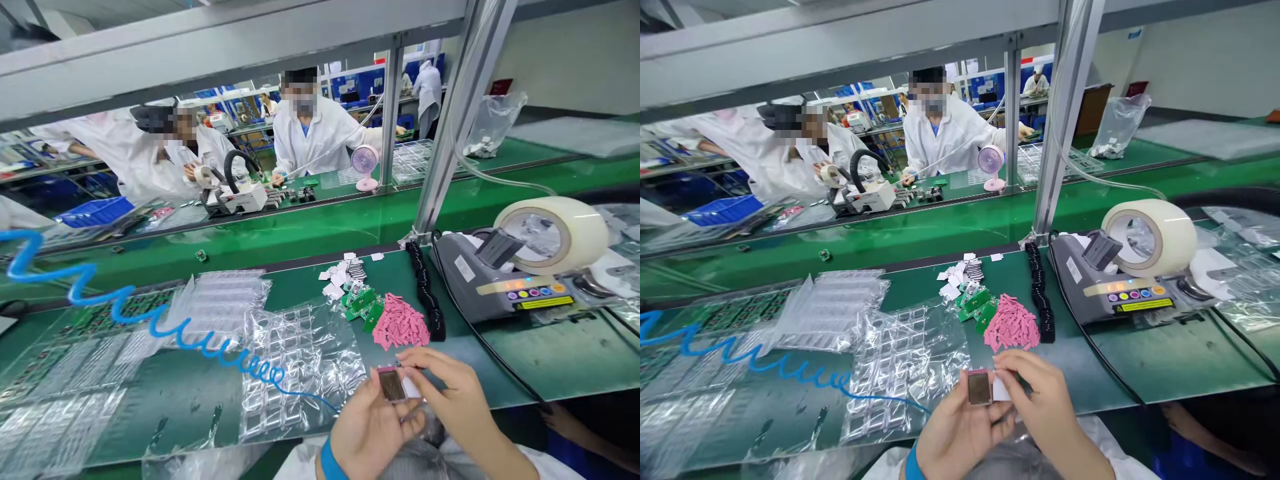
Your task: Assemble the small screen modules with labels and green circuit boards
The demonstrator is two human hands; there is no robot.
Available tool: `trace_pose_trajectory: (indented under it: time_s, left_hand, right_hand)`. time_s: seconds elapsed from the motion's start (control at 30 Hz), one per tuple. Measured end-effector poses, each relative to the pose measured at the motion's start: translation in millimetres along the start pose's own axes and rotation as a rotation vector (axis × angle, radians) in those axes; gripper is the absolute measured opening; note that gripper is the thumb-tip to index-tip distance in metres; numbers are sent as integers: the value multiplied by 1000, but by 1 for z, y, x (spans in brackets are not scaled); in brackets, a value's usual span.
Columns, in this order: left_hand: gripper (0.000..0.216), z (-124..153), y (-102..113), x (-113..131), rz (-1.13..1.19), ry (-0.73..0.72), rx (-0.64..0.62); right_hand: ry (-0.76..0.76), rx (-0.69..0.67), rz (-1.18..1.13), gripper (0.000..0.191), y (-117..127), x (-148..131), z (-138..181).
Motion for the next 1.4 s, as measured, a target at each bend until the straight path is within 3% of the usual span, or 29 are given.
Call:
trace_pose_trajectory:
  time_s: [0.17,0.27,0.47,0.63,0.73,0.83,0.9,1.03,1.17,1.3,1.4]
  left_hand:
    - [36,0,-6,3,53,-14,-39]
    - [34,0,-5,10,39,-38,-47]
    - [31,-1,0,23,88,-33,-82]
    - [32,1,-10,16,103,27,-176]
    - [31,0,-19,11,110,43,-199]
    - [34,0,-26,8,111,70,-227]
    - [37,-1,-29,7,114,87,-255]
    - [37,-2,-29,5,95,97,-332]
    - [43,-4,-24,5,14,109,-376]
    - [42,-2,-19,4,-25,151,-404]
    - [37,1,-17,2,-5,144,-341]
  right_hand:
    - [54,77,75,14,6,-6,10]
    - [54,99,7,12,12,-9,25]
    - [-276,-109,-206,11,-5,28,62]
    - [-441,-82,-301,19,3,43,52]
    - [-593,-115,-601,32,10,30,34]
    - [-840,-117,-1076,32,7,16,25]
    - [-931,-102,-1260,31,2,11,24]
    - [-934,-78,-1432,33,-5,8,28]
    - [-939,44,-1492,26,-5,11,22]
    - [-915,192,-1443,26,3,22,5]
    - [-835,246,-1345,26,17,28,-5]
Point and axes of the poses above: each hand's wrist, its own z-axis away from the middle knuckle, its own y-axis out of the back of the hand, x = y × z, the point moved 2 cm from there along -z, towards the middle knuckle, and after that the axes turned 7 degrees about -z, right-handed, at the moved point
